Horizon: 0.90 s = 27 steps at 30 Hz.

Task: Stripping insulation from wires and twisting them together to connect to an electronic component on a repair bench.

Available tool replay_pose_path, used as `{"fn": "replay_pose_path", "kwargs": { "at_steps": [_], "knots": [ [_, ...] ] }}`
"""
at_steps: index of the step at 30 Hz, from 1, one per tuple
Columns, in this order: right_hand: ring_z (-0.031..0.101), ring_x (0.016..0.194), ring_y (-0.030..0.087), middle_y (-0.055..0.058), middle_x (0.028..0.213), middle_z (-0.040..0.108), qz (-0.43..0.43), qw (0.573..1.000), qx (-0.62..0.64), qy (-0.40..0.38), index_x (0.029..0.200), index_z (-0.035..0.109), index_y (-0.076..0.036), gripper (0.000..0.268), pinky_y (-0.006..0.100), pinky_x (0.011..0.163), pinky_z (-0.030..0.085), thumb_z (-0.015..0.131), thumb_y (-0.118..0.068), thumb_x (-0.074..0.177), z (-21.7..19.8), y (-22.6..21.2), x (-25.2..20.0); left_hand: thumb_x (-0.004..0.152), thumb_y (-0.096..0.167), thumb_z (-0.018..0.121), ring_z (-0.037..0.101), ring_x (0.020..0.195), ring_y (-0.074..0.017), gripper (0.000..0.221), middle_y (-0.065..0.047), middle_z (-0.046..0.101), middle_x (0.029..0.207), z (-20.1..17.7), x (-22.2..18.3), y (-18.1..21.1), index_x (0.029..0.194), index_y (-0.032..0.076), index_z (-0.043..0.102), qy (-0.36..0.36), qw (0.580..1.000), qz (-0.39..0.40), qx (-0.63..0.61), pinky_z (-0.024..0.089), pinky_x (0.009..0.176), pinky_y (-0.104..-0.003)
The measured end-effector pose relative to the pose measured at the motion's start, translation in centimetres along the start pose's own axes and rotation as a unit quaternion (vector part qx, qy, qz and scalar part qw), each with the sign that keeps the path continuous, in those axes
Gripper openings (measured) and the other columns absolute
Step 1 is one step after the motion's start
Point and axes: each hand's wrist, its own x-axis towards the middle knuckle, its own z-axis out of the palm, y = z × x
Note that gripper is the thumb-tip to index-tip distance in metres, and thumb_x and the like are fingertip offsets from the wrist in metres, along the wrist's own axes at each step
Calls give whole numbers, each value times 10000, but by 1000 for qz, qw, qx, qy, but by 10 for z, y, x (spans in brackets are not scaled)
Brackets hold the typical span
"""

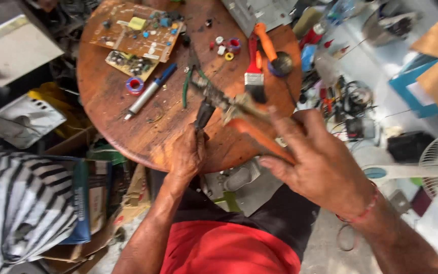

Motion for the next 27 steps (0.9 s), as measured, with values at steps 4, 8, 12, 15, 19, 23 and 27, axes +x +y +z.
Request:
{"fn": "replay_pose_path", "kwargs": {
  "at_steps": [4, 8, 12, 15, 19, 23, 27],
  "knots": [
    [517, 1127, 402, 294, 1251, 476, 9, 971, 97, 221, 1610, 339, 100, 775, 511, 968, 467, 337, -494, 1112, -1, -8, 1, 1080, 194, 457, 683, 677, -357, 109, -68, 706, 854, -1, -2, 6, 1055, 104, 513, 18, 1000, 17, -17, 483, 584, -479],
    [578, 865, 390, 220, 1144, 463, 28, 997, 64, 14, 1663, 229, -174, 937, 482, 753, 562, 726, -492, 934, 25, -6, -1, 1072, 207, 457, 690, 717, -372, 152, -89, 712, 840, -5, 4, 1, 1006, 93, 531, -3, 1000, 2, -21, 495, 643, -484],
    [522, 787, 218, 191, 1176, 395, 112, 984, 137, 6, 1664, 163, -147, 954, 316, 491, 605, 763, -363, 954, 68, 19, -9, 1093, 313, 423, 664, 763, -293, 360, -103, 701, 1048, -16, 2, 26, 1292, 59, 581, 26, 998, 15, -55, 493, 655, -435],
    [720, 834, 426, 197, 1126, 520, 25, 989, -14, 147, 1495, 503, -53, 761, 485, 567, 608, 751, -484, 920, 147, 40, 1, 1071, 161, 445, 715, 1003, -431, 324, -205, 735, 1066, -15, 3, 34, 1344, 61, 586, 70, 991, 56, -94, 574, 866, -580],
    [698, 870, 454, 186, 1063, 540, 62, 996, -22, 66, 1522, 490, -148, 734, 563, 636, 574, 712, -523, 932, 184, 50, 6, 1074, 84, 429, 676, 1145, -439, 362, -231, 711, 1197, -21, -5, 23, 1407, 17, 554, 61, 990, 77, -98, 541, 971, -580],
    [600, 1109, 393, 157, 1185, 529, 54, 995, -74, 33, 1476, 533, -171, 655, 538, 821, 519, 685, -524, 946, 166, 41, 23, 1122, 159, 389, 666, 1211, -363, 351, -186, 724, 1221, -32, -6, 19, 1399, 56, 579, 47, 981, 53, -183, 512, 1055, -522],
    [549, 1255, 412, 276, 1395, 470, -29, 982, 184, 36, 1507, 421, 15, 828, 583, 1040, 513, 418, -653, 1018, 89, -8, 69, 1135, 335, 361, 674, 1150, -205, 415, -137, 697, 1304, -40, -7, 25, 1421, 71, 507, -16, 972, -4, -235, 586, 883, -312]
  ]
}}
